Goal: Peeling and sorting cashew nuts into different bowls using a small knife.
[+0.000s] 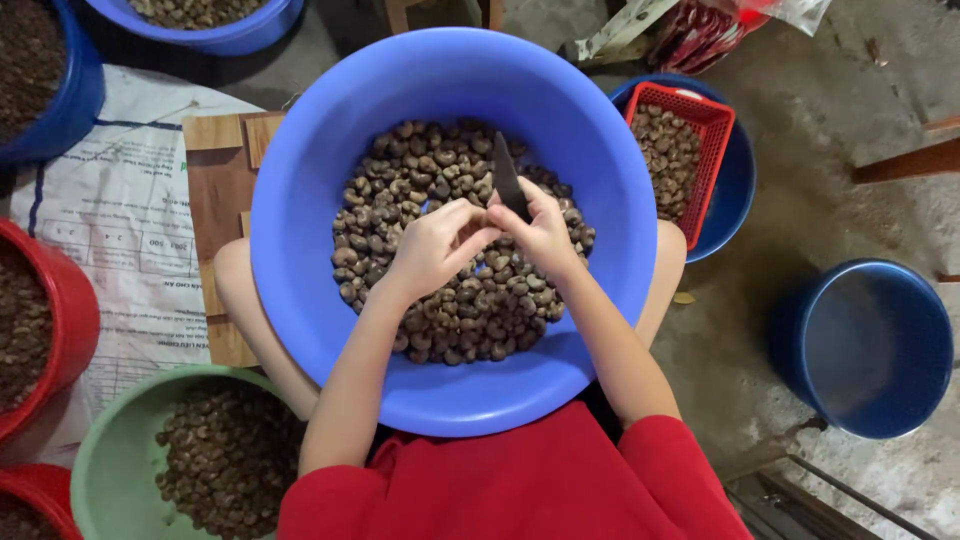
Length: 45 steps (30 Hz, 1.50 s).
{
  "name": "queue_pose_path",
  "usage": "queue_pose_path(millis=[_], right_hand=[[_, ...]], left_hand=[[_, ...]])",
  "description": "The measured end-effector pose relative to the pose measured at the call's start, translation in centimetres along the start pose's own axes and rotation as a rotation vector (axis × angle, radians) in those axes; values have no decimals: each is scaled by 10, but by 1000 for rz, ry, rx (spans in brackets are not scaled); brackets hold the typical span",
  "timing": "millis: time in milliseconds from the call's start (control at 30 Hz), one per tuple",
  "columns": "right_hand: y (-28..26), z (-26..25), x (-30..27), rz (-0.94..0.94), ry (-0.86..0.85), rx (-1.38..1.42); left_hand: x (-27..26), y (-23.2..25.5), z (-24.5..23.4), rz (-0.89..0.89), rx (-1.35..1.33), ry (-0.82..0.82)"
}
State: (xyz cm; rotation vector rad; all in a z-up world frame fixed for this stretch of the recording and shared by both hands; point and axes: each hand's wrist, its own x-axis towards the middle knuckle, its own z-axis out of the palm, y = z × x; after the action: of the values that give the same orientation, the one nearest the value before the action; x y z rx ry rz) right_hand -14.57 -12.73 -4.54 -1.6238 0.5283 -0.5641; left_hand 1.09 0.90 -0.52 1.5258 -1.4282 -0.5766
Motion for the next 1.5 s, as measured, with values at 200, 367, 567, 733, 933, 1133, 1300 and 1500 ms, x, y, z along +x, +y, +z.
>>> queue_pose_path(millis=[200,367,567,733,933,1133,1300,1500], right_hand=[[2,-2,-2,93,-45,207],[9,-8,-3,-171,45,-223],[-16,-6,1,-291,-10,-793],[-12,-14,3,-282,-28,-674],[-36,-13,0,75,-36,-33],[-7,-51,-5,-12,204,-24],[-3,-103,7,-338,811,-11],[10,-99,10,-408,877,-371]], left_hand=[[-9,-27,21,-393,-782,-260],[-6,-19,11,-182,84,-10],[-1,-14,-13,-319,60,-60],[-1,-16,-13,-255,-154,-44],[4,-18,10,-100,-239,-80],[6,-31,25,-194,110,-70],[-9,-87,66,-272,906,-106],[-39,-126,155,-133,1000,-290]])
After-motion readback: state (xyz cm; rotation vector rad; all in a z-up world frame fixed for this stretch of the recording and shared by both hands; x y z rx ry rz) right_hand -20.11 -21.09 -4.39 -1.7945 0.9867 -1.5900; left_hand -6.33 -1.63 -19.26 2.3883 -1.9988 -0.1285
